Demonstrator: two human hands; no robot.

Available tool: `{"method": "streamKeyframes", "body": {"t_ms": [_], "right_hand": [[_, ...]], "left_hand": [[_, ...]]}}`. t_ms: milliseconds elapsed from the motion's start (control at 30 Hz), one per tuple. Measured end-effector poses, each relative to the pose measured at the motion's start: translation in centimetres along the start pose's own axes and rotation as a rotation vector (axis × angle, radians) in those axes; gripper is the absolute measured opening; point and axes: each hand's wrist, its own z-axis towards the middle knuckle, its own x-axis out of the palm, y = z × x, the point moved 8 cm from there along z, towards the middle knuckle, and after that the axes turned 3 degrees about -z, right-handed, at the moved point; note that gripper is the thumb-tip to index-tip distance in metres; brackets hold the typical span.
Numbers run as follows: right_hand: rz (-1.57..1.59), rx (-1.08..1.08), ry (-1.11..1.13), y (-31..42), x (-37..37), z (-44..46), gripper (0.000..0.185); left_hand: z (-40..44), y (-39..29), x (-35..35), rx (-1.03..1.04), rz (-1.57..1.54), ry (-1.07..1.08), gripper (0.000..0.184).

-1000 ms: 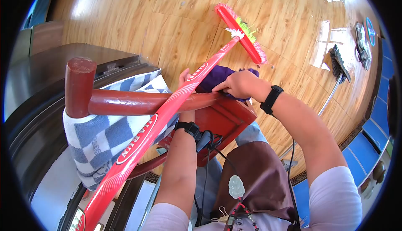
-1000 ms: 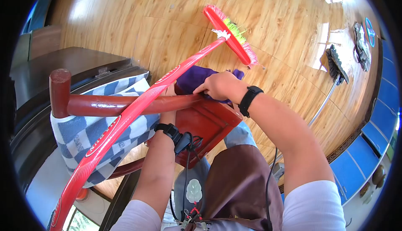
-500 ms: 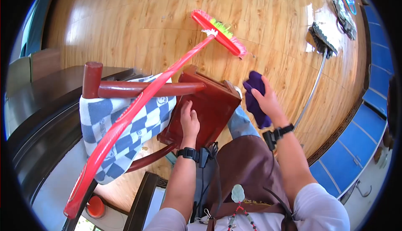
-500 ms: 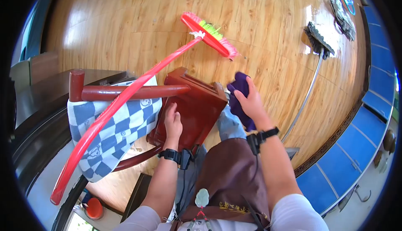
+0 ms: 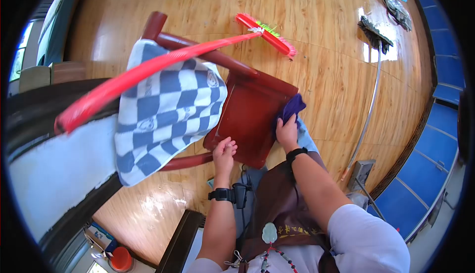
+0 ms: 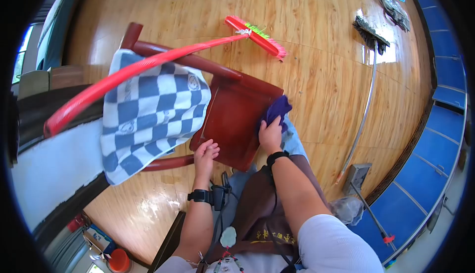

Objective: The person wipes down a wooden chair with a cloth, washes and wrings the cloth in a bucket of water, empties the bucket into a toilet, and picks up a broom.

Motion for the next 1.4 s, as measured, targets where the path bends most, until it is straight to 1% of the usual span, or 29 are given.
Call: {"method": "streamKeyframes", "body": {"t_ms": [100, 133, 167, 200, 267, 300, 367, 400, 500, 533, 567, 600, 633, 700, 733, 800, 833, 900, 933, 967, 1000, 1033, 1067, 1133, 1200, 1233, 1300, 1367, 1400], "right_hand": [[0.019, 0.044, 0.056, -2.4, 3.4, -7.2, 0.069], [-0.008, 0.036, 0.135, -3.4, 4.6, -9.7, 0.069], [-0.039, -0.031, 0.114, -4.1, 5.2, -12.3, 0.065], [-0.029, -0.025, 0.246, -6.3, 7.8, -14.3, 0.059], [-0.063, -0.031, 0.513, -8.0, 8.7, -18.4, 0.051], [-0.203, -0.063, 0.653, -8.3, 9.0, -20.3, 0.048], [-0.184, -0.287, 0.759, -6.1, 6.8, -23.3, 0.048], [-0.193, -0.308, 0.757, -5.4, 5.4, -23.8, 0.048], [-0.140, -0.422, 0.879, -3.0, 2.0, -26.1, 0.053], [-0.108, -0.448, 0.830, -2.0, 0.3, -25.8, 0.055], [-0.080, -0.478, 0.782, -1.1, -1.3, -25.2, 0.057], [-0.094, -0.454, 0.794, -0.8, -2.4, -24.6, 0.059], [-0.100, -0.474, 0.775, 0.2, -4.2, -24.0, 0.060], [-0.131, -0.517, 0.687, 0.3, -7.0, -21.8, 0.059], [-0.093, -0.525, 0.658, -0.2, -7.8, -20.2, 0.059], [-0.002, -0.508, 0.668, -2.9, -9.3, -17.1, 0.057], [0.052, -0.498, 0.688, -3.6, -10.3, -15.4, 0.055], [-0.125, -0.548, 0.639, -4.5, -13.9, -13.0, 0.052], [-0.150, -0.583, 0.648, -5.3, -15.2, -11.9, 0.052], [-0.154, -0.547, 0.666, -6.5, -16.0, -10.3, 0.051], [-0.165, -0.510, 0.687, -7.7, -16.9, -8.9, 0.049], [-0.207, -0.545, 0.704, -8.6, -17.9, -8.0, 0.049], [-0.240, -0.536, 0.701, -9.4, -18.8, -6.9, 0.049], [-0.312, -0.559, 0.723, -9.9, -20.0, -6.5, 0.049], [-0.343, -0.537, 0.789, -10.0, -20.8, -7.2, 0.041], [-0.367, -0.561, 0.800, -10.2, -20.2, -7.0, 0.041], [-0.401, -0.615, 0.822, -11.1, -18.7, -6.4, 0.038], [-0.447, -0.671, 0.846, -9.9, -17.6, -8.9, 0.036], [-0.459, -0.748, 0.868, -9.3, -16.7, -10.4, 0.037]], "left_hand": [[-2.9, -0.6, -4.9, 0.069, 0.000, 0.003, 0.031], [-4.0, -0.3, -6.8, 0.081, 0.022, -0.013, 0.030], [-5.1, -0.1, -8.5, 0.091, 0.043, -0.027, 0.029], [-6.3, 0.1, -10.1, 0.098, 0.043, -0.015, 0.029], [-8.8, 0.7, -13.5, 0.036, 0.090, -0.083, 0.026], [-9.9, 0.3, -14.3, 0.051, 0.085, -0.079, 0.026], [-12.6, 1.0, -16.6, -0.050, -0.007, -0.161, 0.024], [-13.8, 1.0, -17.2, -0.045, -0.026, -0.180, 0.022], [-17.7, 0.0, -16.6, -0.052, -0.100, -0.212, 0.021], [-19.1, 0.0, -16.4, -0.050, -0.134, -0.257, 0.021], [-20.0, 0.1, -15.2, -0.050, -0.159, -0.229, 0.020], [-20.8, 0.3, -13.8, -0.047, -0.191, -0.202, 0.020], [-21.9, 0.4, -12.8, -0.041, -0.241, -0.252, 0.020], [-24.1, 0.9, -9.4, -0.028, -0.274, -0.175, 0.020], [-25.2, 1.3, -8.3, -0.022, -0.315, -0.230, 0.020], [-27.7, 2.5, -4.7, -0.022, -0.154, -0.135, 0.023], [-28.6, 3.5, -3.7, -0.014, -0.180, -0.172, 0.023], [-29.9, 6.3, -0.2, -0.123, -0.113, -0.117, 0.024], [-30.7, 7.2, 1.0, -0.115, -0.163, -0.115, 0.024], [-31.3, 7.6, 1.7, -0.105, -0.203, -0.140, 0.024], [-32.1, 7.8, 2.4, -0.047, -0.200, -0.151, 0.020], [-33.3, 8.1, 3.1, 0.006, -0.197, -0.168, 0.018], [-34.2, 8.5, 3.1, 0.005, -0.243, -0.205, 0.018], [-36.2, 8.6, 2.1, 0.049, -0.120, -0.272, 0.017], [-37.9, 10.7, 0.9, 0.052, -0.233, -0.326, 0.019], [-38.9, 11.7, 0.2, 0.062, -0.312, -0.342, 0.023], [-41.8, 13.3, -1.0, 0.022, -0.371, -0.420, 0.023], [-44.8, 14.9, -2.0, -0.011, -0.432, -0.494, 0.023], [-46.3, 15.8, -2.5, -0.013, -0.436, -0.532, 0.023]]}}
